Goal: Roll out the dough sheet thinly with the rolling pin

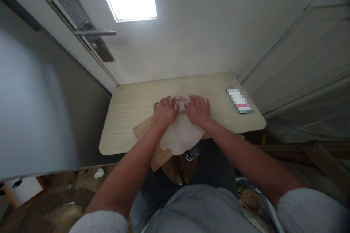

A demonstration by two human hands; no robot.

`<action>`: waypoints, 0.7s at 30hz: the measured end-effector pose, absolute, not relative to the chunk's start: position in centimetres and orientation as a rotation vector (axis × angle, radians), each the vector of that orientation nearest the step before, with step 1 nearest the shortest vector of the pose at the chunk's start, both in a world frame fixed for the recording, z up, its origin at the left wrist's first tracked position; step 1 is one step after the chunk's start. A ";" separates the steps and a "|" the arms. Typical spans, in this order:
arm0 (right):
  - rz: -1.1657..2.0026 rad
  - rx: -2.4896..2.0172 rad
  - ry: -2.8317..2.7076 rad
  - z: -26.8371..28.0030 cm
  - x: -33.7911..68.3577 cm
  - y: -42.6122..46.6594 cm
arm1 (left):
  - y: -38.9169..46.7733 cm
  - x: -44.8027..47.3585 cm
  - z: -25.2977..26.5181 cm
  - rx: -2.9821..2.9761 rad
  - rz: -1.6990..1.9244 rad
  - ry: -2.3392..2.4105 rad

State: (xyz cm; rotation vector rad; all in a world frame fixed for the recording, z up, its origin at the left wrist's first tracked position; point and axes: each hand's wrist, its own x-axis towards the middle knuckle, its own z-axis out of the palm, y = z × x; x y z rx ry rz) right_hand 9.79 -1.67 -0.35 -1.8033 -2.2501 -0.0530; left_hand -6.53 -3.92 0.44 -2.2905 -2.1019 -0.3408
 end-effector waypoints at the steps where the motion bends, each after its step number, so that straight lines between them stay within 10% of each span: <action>1: -0.040 -1.795 -2.245 -0.4 9.9 -2.4 | -4.6 -6.5 0.4 -2.293 -0.352 -2.100; 21: 0.001 -1.794 -2.328 0.2 9.7 -1.3 | -5.1 -6.6 0.2 -2.268 -0.338 -2.129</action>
